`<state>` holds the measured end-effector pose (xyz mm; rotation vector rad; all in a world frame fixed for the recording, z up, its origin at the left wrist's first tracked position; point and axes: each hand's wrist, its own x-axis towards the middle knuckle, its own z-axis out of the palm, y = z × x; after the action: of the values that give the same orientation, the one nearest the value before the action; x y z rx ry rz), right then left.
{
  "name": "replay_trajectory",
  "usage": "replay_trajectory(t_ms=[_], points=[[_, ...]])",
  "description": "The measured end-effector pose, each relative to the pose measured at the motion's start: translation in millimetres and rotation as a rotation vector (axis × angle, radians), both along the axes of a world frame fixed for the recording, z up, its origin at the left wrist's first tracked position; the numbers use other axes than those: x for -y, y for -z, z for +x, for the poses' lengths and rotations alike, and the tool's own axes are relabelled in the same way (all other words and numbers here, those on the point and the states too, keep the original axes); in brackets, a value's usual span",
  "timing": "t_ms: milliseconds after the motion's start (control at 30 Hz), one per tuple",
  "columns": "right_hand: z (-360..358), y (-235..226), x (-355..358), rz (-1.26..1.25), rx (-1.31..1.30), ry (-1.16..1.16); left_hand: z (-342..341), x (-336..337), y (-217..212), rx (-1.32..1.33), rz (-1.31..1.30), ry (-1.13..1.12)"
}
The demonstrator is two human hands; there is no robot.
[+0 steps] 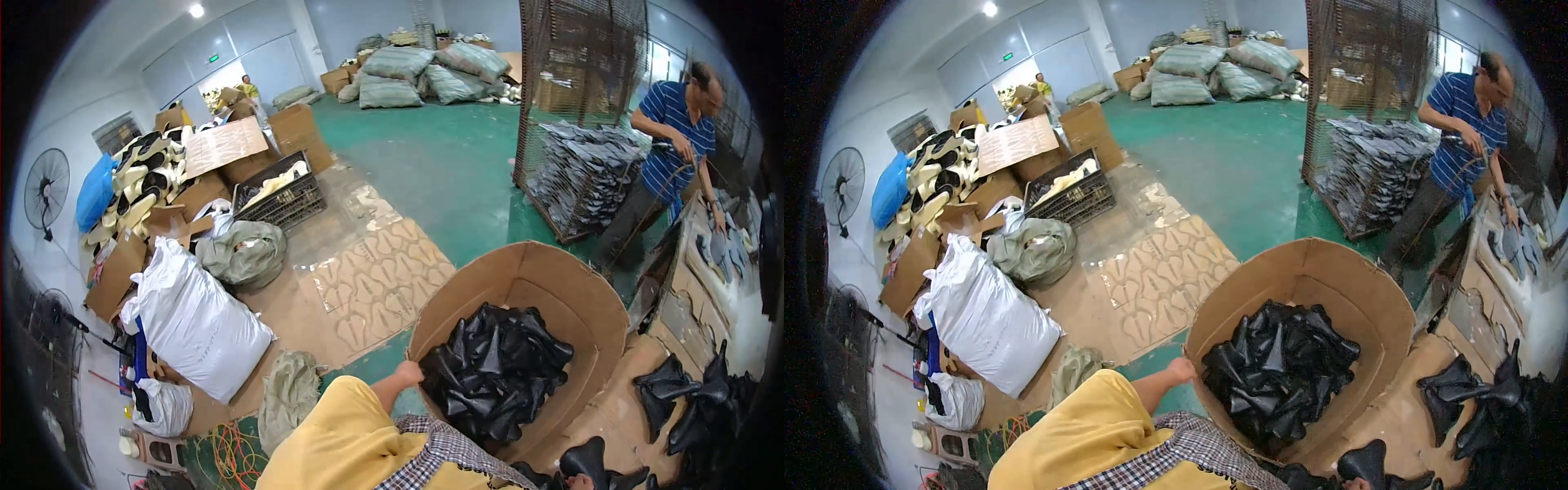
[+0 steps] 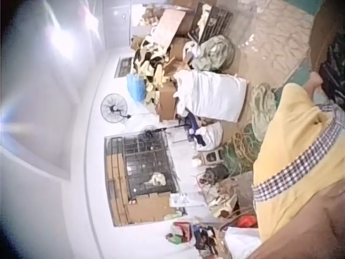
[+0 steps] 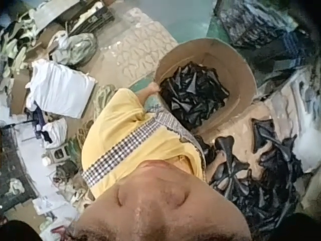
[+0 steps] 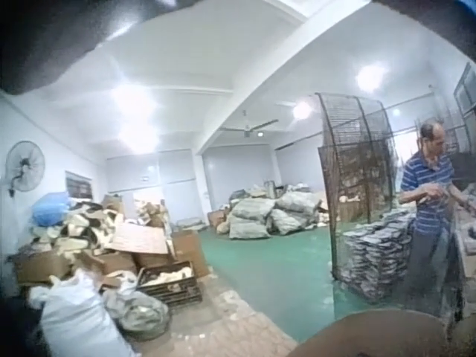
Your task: Sorting and organizing black bicycle seats on a cardboard-covered workbench.
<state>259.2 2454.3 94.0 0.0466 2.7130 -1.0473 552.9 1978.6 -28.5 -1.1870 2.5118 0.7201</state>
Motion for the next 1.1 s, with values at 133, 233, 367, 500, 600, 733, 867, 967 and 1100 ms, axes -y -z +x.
replay_trajectory(t_ms=[133,233,367,500,600,733,867,967,1100], points=[[-8.1,27.5,-12.7,-0.137,-0.13,-0.085,74.4,7.6,49.7,-0.069,0.131,-0.151],[-5.5,25.2,-17.6,-0.178,-0.134,-0.126,80.7,0.0,28.6,0.135,0.413,-0.649],[-4.5,20.9,-12.9,-0.203,-0.081,-0.235,90.6,-8.0,58.9,0.049,0.122,-0.138],[-8.7,36.6,-32.0,-0.11,0.2,-0.193,46.0,-26.2,58.6,-0.111,0.172,-0.17],[-0.5,43.5,-50.7,-0.341,0.28,-0.222,29.6,-28.5,51.9,-0.288,-0.381,0.715],[48.9,-29.0,-32.9,-0.278,0.261,-0.336,-25.1,-59.5,-23.8,-0.063,0.41,-0.289],[64.4,-23.7,-34.0,-0.104,0.121,-0.502,-49.2,-54.4,-9.8,-0.078,0.368,-0.027],[69.5,-26.2,-31.0,-0.009,0.033,-0.523,-58.7,-56.6,-17.1,-0.006,0.496,-0.266],[61.8,-15.6,-38.4,0.225,0.032,-0.488,-52.9,-55.0,-4.8,0.035,0.454,-0.164]])
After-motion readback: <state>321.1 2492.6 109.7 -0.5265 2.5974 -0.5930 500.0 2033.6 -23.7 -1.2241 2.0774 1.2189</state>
